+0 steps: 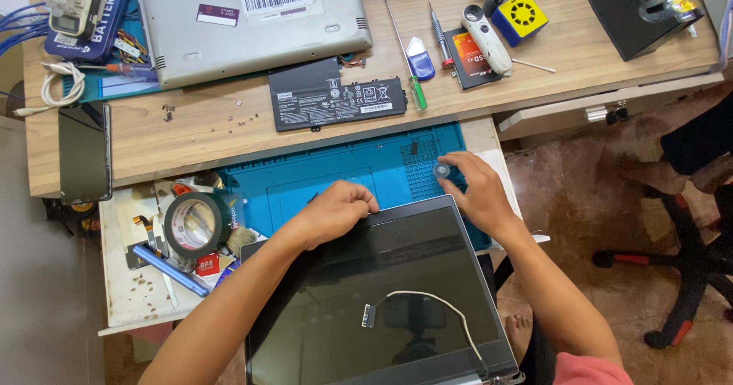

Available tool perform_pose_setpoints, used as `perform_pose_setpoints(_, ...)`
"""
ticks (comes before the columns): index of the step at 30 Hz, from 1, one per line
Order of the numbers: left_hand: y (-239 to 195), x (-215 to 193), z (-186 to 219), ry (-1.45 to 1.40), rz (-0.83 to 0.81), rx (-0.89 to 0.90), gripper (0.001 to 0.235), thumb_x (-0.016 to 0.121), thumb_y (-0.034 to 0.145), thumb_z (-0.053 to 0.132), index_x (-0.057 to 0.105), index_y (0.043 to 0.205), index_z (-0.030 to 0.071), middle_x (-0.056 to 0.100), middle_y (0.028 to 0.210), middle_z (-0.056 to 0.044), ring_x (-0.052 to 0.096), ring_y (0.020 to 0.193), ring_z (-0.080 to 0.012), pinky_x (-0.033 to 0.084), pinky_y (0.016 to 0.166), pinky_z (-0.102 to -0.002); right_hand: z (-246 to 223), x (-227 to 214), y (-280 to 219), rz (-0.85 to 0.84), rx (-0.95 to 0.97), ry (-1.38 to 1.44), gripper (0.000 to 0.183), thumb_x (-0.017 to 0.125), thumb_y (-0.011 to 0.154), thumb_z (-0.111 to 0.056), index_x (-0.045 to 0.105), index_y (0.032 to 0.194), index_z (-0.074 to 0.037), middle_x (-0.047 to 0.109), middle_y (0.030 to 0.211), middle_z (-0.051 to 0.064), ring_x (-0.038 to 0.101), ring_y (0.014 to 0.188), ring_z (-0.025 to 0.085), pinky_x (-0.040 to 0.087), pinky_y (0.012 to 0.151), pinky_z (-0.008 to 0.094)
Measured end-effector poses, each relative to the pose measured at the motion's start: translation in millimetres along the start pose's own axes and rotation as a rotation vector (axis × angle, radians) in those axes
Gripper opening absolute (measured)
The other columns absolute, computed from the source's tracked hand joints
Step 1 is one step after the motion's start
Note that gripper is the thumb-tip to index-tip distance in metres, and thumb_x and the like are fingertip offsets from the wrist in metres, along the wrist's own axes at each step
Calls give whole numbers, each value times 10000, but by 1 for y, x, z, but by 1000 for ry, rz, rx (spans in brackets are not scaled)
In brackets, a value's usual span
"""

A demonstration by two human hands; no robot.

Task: The person uses a blue plastic prying tool to carefully separate the bezel from the laptop screen. They then apply a liquid from a small bottle along the edge of the screen and continue to pry and adjust the bezel to reassemble the display.

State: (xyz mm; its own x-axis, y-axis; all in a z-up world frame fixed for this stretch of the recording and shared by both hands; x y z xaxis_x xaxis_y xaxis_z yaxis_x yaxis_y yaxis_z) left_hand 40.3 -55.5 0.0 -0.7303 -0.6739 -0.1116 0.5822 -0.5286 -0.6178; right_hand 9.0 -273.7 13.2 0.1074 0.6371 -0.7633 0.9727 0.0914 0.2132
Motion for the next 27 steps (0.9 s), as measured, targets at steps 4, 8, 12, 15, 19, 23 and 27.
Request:
perform_pose_setpoints(4, 0, 3, 6, 53, -9, 6, 212, 463, 738, 102, 670, 766, 68, 621, 614, -76, 546, 582, -167, 479, 554, -284, 10, 8, -7, -6, -27, -52, 334, 647, 796, -61, 571, 1119, -103, 613, 1040, 49, 572, 1058, 235, 453, 886, 357)
perform_pose_setpoints(8, 4, 5, 1, 52, -21, 5, 180, 479, 757, 132, 649, 730, 77, 610, 584, -72, 532, 552, -158, 474, 531, -276, 5, 6, -5, 14, -14, -74, 327, 636, 808, -69, 567, 1123, -119, 612, 1043, 28, 568, 1062, 218, 444, 886, 347)
perform_pose_setpoints(12, 0, 3, 7, 86, -18, 9, 178, 480, 793, 163, 600, 699, 69, 536, 546, -64, 466, 539, -154, 415, 511, -259, 8, 8, -4, -24, 6, -66, 353, 632, 803, -62, 550, 1144, -106, 605, 1046, 47, 565, 1062, 229, 438, 890, 354)
perform_pose_setpoints(15, 2, 2, 4, 100, -23, 9, 184, 488, 799, 172, 599, 693, 71, 549, 536, -72, 472, 523, -158, 418, 497, -267, 6, 7, -4, -18, -6, -66, 393, 642, 796, -61, 538, 1173, -97, 605, 1059, 57, 561, 1066, 234, 435, 897, 352)
perform_pose_setpoints(19, 3, 3, 2, 115, -28, 5, 193, 497, 808, 187, 596, 688, 73, 549, 527, -61, 475, 513, -157, 408, 488, -258, 4, 5, -5, -34, -4, -58, 456, 640, 789, -49, 514, 1227, -80, 599, 1102, 84, 546, 1091, 263, 427, 906, 377)
perform_pose_setpoints(23, 0, 4, 8, 126, -36, 13, 199, 481, 822, 186, 579, 690, 74, 517, 528, -49, 447, 516, -152, 384, 487, -246, -5, -4, -4, -68, 36, 34, 534, 607, 768, 43, 447, 1273, -19, 588, 1106, 153, 538, 1084, 329, 431, 902, 440)
perform_pose_setpoints(27, 0, 4, 6, 129, -38, 14, 205, 476, 822, 181, 575, 676, 76, 516, 517, -55, 447, 503, -151, 387, 470, -253, -3, -8, -6, -87, 73, 124, 624, 542, 771, 97, 357, 1355, -17, 570, 1168, 164, 529, 1112, 330, 421, 947, 436)
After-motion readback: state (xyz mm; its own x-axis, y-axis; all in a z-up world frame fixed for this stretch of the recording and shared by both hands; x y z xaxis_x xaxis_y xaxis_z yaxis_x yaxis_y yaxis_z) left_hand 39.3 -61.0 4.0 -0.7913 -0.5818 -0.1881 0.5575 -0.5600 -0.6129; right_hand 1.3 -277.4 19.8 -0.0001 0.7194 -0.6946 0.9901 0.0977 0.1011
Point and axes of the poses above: each hand's wrist, its own y-axis towards the middle knuckle, its own x-axis out of the palm, z = x × y, the point moved 6 cm from there along y, towards the middle knuckle
